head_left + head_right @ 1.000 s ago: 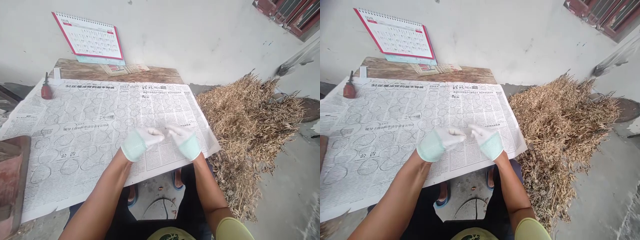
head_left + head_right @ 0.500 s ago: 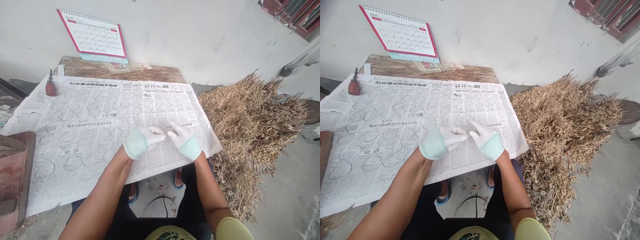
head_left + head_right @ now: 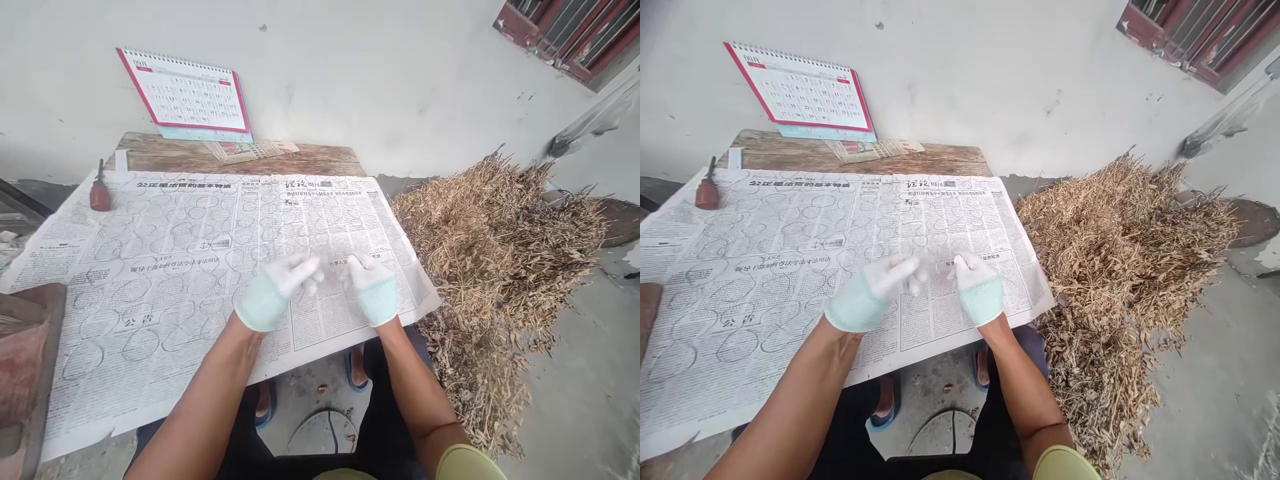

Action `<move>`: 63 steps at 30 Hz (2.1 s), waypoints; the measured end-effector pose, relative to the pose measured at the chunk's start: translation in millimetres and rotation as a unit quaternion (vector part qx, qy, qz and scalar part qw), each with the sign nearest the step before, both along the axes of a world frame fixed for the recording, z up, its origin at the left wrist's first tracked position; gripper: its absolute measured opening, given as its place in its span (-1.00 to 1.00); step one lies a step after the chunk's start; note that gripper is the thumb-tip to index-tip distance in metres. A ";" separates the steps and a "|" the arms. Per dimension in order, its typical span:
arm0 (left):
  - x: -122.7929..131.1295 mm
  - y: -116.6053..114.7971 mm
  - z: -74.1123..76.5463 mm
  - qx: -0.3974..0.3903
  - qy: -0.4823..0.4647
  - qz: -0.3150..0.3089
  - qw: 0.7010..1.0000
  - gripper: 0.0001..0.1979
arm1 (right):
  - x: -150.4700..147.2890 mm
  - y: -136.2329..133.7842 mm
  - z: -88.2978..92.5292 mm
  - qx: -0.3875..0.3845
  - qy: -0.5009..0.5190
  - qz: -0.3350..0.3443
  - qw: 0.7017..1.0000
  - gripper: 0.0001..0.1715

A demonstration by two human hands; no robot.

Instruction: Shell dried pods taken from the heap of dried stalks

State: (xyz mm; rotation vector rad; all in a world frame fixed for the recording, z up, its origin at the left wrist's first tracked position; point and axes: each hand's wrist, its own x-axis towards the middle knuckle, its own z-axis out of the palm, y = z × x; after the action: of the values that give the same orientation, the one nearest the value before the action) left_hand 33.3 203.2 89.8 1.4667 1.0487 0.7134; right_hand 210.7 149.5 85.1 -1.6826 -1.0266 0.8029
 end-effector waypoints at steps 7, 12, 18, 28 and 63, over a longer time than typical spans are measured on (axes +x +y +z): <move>17.7 -11.1 -8.7 -0.073 -0.103 0.060 0.990 -0.57 | -6.3 -2.9 -6.8 0.033 -0.090 0.006 0.995 -0.62; 19.5 -6.4 -21.2 -0.062 -0.137 0.089 0.985 -0.60 | -10.7 -5.1 -13.1 0.069 -0.109 0.087 0.988 -0.59; 12.9 -4.3 -14.8 -0.009 -0.094 0.034 0.995 -0.56 | -0.7 -2.7 -2.7 0.023 -0.086 0.205 0.975 -0.67; 13.7 -15.0 -0.3 -0.008 0.081 -0.045 0.996 -0.56 | 23.2 1.3 -6.3 0.065 -0.214 0.142 0.964 -0.63; 5.0 -14.6 5.7 0.025 0.119 -0.061 0.991 -0.49 | 13.8 5.9 -4.3 0.077 0.128 0.157 0.976 -0.68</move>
State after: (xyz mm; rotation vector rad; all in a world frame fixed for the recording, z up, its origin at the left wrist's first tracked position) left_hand 38.3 188.7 95.4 1.6743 1.1163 0.4882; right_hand 224.5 155.4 80.9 -1.2641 -1.1560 1.0850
